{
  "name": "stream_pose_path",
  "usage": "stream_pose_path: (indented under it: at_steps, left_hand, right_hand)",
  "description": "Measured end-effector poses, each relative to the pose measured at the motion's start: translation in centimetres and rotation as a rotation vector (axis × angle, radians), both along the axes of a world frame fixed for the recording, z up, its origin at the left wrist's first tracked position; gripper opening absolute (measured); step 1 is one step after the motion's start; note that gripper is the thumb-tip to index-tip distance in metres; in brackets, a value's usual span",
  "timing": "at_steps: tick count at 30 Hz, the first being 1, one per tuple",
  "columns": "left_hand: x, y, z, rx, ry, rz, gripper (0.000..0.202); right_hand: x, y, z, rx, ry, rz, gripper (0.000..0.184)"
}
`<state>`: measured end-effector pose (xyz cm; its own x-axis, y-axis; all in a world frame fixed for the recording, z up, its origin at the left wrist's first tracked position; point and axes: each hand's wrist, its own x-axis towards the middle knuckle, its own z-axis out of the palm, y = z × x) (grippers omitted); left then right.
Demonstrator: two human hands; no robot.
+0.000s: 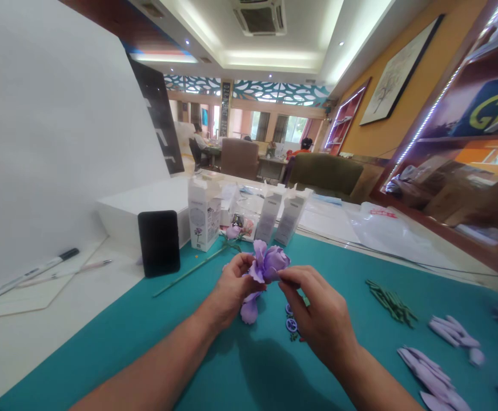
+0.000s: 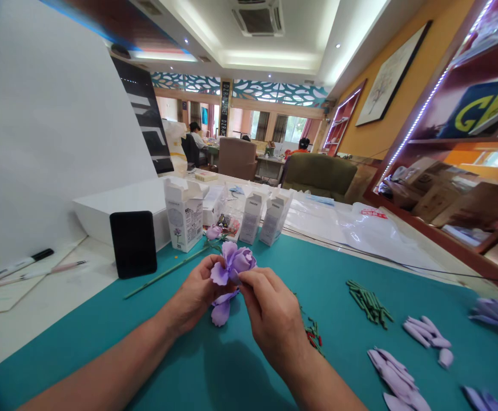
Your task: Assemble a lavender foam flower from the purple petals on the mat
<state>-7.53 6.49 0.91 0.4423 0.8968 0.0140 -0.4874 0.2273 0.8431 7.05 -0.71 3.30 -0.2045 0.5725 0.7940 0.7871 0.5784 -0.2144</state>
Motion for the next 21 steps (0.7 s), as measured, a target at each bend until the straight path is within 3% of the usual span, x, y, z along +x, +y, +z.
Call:
stream_pose_path:
  at_steps: [9, 15, 21]
  left_hand:
    - [-1.4, 1.0, 1.1, -0.045, -0.125, 0.041, 0.025]
    - [-2.6, 2.3, 1.4, -0.091, -0.201, 0.111, 0.014]
    - [-3.1, 3.0, 1.6, -0.089, -0.235, 0.155, 0.011]
  right_hand:
    - [1.0, 0.4, 0.6, -0.009, 0.036, -0.104, 0.017]
    - [2.5, 2.3, -1.7, -0.147, -0.024, -0.224, 0.019]
    - [3.5, 3.9, -3.7, -0.383, -0.045, -0.198, 0.024]
